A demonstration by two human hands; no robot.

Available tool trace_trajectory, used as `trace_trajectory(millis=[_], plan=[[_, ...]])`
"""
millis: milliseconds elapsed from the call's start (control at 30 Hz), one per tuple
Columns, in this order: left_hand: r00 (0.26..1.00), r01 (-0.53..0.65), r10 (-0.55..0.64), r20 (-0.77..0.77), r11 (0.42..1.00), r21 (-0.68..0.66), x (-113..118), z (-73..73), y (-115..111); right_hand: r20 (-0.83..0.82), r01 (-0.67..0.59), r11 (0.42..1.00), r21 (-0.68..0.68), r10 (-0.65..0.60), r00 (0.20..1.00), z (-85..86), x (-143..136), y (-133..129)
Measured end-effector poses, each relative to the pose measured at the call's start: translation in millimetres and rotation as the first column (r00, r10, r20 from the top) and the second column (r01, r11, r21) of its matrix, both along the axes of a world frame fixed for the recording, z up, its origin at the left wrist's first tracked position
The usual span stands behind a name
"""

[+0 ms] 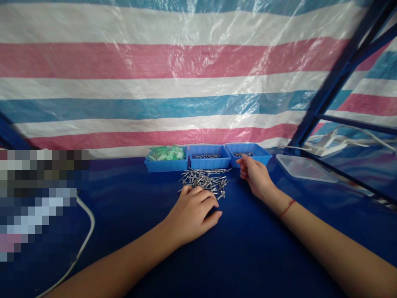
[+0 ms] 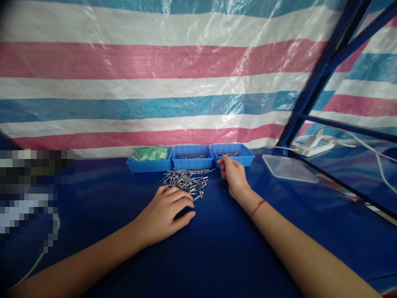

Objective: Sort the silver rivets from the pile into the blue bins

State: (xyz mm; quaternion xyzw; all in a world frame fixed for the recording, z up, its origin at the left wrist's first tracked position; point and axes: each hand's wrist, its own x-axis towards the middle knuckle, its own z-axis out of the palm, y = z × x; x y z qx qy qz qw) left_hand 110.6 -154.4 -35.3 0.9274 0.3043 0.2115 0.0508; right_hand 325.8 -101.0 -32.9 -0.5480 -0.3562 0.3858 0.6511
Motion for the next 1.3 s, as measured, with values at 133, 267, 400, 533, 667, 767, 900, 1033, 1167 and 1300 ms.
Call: trace_trajectory(millis=[133, 267, 400, 533, 667, 767, 900, 1033, 1167, 1300], plan=[[0.998, -0.063, 0.063, -0.001, 0.998, -0.011, 1.0, -1.9, 1.6, 0.076, -0.072, 0.997, -0.006, 0.072, 0.995, -2.4, -5.1, -2.2], [0.996, -0.081, 0.082, -0.036, 0.996, 0.020, 1.6, -3.3, 2.6, 0.167, -0.119, 0.993, -0.016, 0.120, 0.979, -6.5, -9.5, -4.2], [0.989, -0.144, 0.145, -0.043, 0.989, 0.028, 1.5, -6.4, 3.6, 0.427, -0.277, 0.961, -0.017, 0.257, 0.867, -3.4, -19.0, -14.0], [0.966, -0.252, 0.251, 0.057, 0.968, 0.009, -0.7, -10.3, 7.2, 0.741, -0.580, 0.814, -0.027, 0.405, 0.535, 4.5, -32.1, -30.2], [0.938, -0.274, 0.273, 0.215, 0.961, -0.027, -3.6, -13.6, 11.5, 0.876, -0.659, 0.752, -0.019, 0.331, 0.352, 7.3, -39.6, -39.8], [0.907, -0.213, 0.221, 0.359, 0.975, -0.064, -4.7, -13.2, 13.6, 0.896, -0.661, 0.750, 0.001, 0.293, 0.334, 7.0, -39.6, -40.2], [0.825, -0.114, 0.197, 0.530, 0.976, -0.185, -4.5, -9.0, 15.5, 0.839, -0.643, 0.765, 0.030, 0.330, 0.432, 4.8, -39.0, -38.1], [0.794, -0.123, 0.260, 0.550, 0.954, -0.273, -4.3, -4.7, 16.8, 0.739, -0.652, 0.757, 0.034, 0.420, 0.527, 1.5, -41.5, -37.0], [0.811, -0.143, 0.278, 0.514, 0.947, -0.287, -5.9, -1.6, 16.3, 0.655, -0.670, 0.742, 0.023, 0.495, 0.571, 0.3, -43.4, -37.5], [0.805, -0.143, 0.276, 0.526, 0.949, -0.280, -6.5, 0.1, 15.0, 0.637, -0.693, 0.721, 0.012, 0.529, 0.561, 0.4, -44.1, -38.5]])
